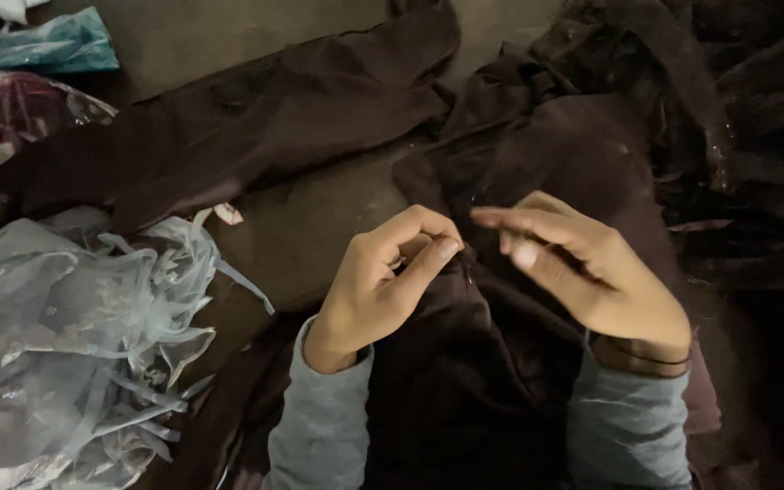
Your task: Trimming loose threads from brown fabric pieces using thread snips in a sewing factory finishing area.
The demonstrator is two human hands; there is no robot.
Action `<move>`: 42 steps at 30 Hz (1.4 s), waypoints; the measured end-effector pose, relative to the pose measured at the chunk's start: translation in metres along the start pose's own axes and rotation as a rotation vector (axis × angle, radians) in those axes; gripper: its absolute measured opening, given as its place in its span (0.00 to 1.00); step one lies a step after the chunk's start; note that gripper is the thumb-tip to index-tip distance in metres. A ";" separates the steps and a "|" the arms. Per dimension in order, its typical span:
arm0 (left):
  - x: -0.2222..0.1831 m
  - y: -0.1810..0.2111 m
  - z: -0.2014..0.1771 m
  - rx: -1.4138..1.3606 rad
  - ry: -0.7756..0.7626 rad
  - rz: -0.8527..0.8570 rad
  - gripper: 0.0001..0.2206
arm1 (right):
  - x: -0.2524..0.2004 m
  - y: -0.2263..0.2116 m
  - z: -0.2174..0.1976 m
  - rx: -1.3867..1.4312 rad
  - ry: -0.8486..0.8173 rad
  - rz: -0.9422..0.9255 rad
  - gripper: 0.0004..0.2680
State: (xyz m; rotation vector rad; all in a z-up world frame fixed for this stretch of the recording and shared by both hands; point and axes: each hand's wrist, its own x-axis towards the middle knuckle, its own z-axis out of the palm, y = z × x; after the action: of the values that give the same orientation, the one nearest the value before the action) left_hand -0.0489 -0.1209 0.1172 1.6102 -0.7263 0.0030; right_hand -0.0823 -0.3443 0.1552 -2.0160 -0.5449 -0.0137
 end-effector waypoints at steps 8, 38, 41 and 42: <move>-0.001 0.005 0.001 0.055 -0.007 0.054 0.08 | 0.002 -0.004 0.010 -0.130 0.036 -0.188 0.10; -0.001 -0.008 -0.009 -0.155 0.002 0.010 0.07 | 0.019 0.024 0.010 0.016 -0.133 -0.199 0.17; 0.000 -0.011 -0.017 -0.177 -0.006 0.040 0.09 | 0.023 0.033 0.019 0.149 -0.169 -0.087 0.08; 0.001 -0.016 -0.022 -0.149 0.010 -0.006 0.07 | 0.026 0.032 0.019 0.229 -0.136 -0.138 0.03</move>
State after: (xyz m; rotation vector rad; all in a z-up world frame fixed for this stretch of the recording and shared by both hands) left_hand -0.0320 -0.1022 0.1071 1.4689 -0.6977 -0.0465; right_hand -0.0512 -0.3315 0.1257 -1.7617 -0.7377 0.0982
